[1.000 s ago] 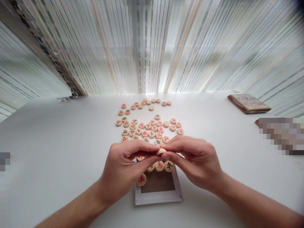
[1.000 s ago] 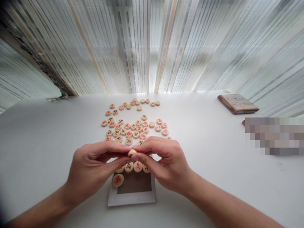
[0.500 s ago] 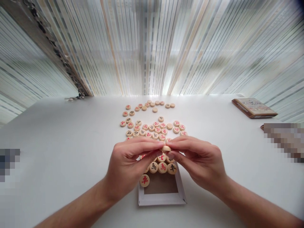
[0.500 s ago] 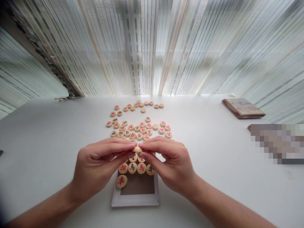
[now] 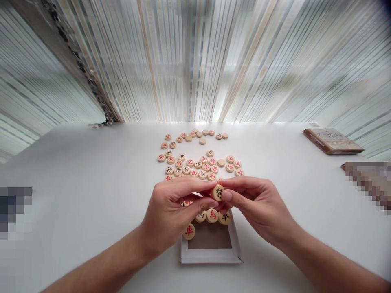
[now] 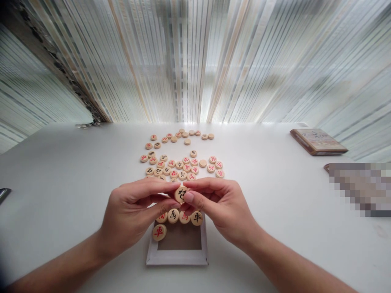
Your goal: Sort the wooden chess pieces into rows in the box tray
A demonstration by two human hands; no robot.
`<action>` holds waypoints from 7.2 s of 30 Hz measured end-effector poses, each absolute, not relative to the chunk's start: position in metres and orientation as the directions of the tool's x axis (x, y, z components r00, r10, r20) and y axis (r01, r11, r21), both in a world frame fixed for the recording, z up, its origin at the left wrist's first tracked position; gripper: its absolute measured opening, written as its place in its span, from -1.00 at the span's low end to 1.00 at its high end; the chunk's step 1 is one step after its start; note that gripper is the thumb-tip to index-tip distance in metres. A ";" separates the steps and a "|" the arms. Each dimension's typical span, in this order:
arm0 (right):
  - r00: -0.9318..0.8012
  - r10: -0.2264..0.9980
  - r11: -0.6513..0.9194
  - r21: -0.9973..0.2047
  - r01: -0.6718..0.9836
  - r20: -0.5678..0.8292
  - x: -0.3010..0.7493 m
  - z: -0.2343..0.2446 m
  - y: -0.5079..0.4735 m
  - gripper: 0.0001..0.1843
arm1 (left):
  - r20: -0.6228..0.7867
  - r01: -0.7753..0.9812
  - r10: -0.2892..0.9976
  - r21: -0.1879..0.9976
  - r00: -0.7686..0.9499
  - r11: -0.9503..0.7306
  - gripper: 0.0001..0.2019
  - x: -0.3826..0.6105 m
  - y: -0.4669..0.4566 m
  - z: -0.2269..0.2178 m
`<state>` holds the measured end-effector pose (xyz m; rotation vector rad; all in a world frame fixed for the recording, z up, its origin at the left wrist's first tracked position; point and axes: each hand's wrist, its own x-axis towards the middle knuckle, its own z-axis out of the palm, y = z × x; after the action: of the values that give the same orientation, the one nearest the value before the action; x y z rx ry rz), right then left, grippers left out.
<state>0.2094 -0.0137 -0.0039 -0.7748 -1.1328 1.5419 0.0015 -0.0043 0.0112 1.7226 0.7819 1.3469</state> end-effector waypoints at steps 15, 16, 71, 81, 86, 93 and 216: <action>-0.237 0.970 -0.036 -0.933 -0.358 0.053 0.209 -0.002 -0.013 -0.74 | 0.244 -0.006 0.906 0.966 0.345 -0.257 -0.72 0.002 -0.005 0.012; -0.231 0.971 -0.024 -0.931 -0.363 0.065 0.208 -0.001 -0.013 -0.75 | 0.238 0.000 0.906 0.967 0.351 -0.254 -0.71 0.002 -0.004 0.011; -0.308 0.946 -0.168 -0.963 -0.209 -0.099 0.208 0.005 -0.017 -0.64 | 0.402 0.111 0.778 0.853 0.483 -0.510 -0.61 0.004 -0.012 0.015; -0.384 0.920 -0.169 -0.960 -0.223 -0.073 0.212 0.003 -0.015 -0.63 | 0.247 -0.024 0.874 0.965 0.418 -0.262 -0.66 0.005 -0.012 0.017; -0.402 0.911 -0.198 -0.951 -0.238 -0.089 0.212 0.000 -0.017 -0.69 | 0.242 -0.025 0.876 0.966 0.417 -0.256 -0.67 0.005 -0.011 0.017; -0.389 0.916 -0.191 -0.956 -0.221 -0.093 0.212 0.001 -0.015 -0.61 | 0.347 -0.020 0.829 0.926 0.438 -0.377 -0.61 0.005 -0.012 0.017; 0.076 0.937 0.226 -0.760 0.609 0.340 0.262 -0.016 0.038 -0.67 | 0.421 0.524 0.905 0.786 -0.062 -0.329 -0.77 -0.057 0.067 -0.004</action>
<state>0.2623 0.0379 -0.0164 -1.4759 -1.6262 0.4728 -0.0566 0.0671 -0.0045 1.8365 1.5245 1.3559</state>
